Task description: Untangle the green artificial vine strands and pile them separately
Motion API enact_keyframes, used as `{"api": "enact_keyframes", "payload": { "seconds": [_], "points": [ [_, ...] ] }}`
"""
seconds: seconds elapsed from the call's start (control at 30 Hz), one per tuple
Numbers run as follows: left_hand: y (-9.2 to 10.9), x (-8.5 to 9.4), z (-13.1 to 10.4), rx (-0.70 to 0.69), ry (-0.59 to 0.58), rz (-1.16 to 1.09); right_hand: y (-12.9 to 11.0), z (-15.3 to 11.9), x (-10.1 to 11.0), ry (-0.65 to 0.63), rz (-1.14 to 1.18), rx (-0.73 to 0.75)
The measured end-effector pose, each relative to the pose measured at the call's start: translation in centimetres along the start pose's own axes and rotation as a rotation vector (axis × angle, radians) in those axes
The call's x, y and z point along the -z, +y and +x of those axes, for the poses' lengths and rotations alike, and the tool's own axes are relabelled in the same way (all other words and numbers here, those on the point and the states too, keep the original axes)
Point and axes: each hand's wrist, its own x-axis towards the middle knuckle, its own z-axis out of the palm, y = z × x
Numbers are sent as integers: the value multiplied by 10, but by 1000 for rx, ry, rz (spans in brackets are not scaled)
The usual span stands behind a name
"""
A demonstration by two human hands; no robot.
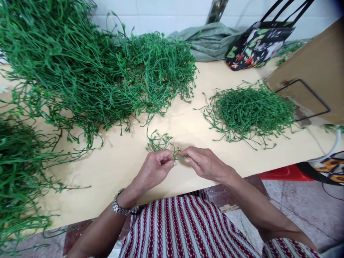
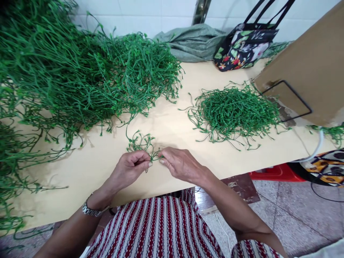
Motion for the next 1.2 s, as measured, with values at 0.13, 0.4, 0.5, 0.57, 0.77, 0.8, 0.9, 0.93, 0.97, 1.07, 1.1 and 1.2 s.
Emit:
{"api": "enact_keyframes", "payload": {
  "seconds": [0.13, 0.4, 0.5, 0.57, 0.77, 0.8, 0.9, 0.93, 0.97, 1.07, 1.1, 1.2],
  "points": [
    [2, -1, -1, -42, 10, 41, 11, -3, -2, 18, -285, 78],
    [15, 8, -5, -55, 82, -45, 30, -15, 21, 109, 103, 15],
    [18, 17, -5, -10, 195, -70, 38, -21, 35, 220, 247, -139],
    [19, 19, -4, 0, 128, -70, 37, -20, 39, 159, 255, -119],
    [11, 11, 1, 92, 248, -353, 19, -8, 30, 104, 255, -112],
    [10, 9, 1, 97, 271, -418, 16, -6, 27, 94, 271, -104],
    [12, -3, -1, 51, 297, -506, 8, 0, 20, 71, 320, -68],
    [14, -8, -2, 26, 281, -478, 5, 2, 18, 75, 331, -65],
    [16, -12, -2, 3, 251, -425, 3, 3, 16, 79, 340, -66],
    [18, -22, -2, -43, 166, -231, -1, 5, 11, 75, 368, -86],
    [18, -23, -2, -54, 160, -181, -2, 5, 10, 73, 377, -96],
    [16, -22, 0, -96, 176, -80, -4, 4, 6, 80, 383, -106]
  ]
}}
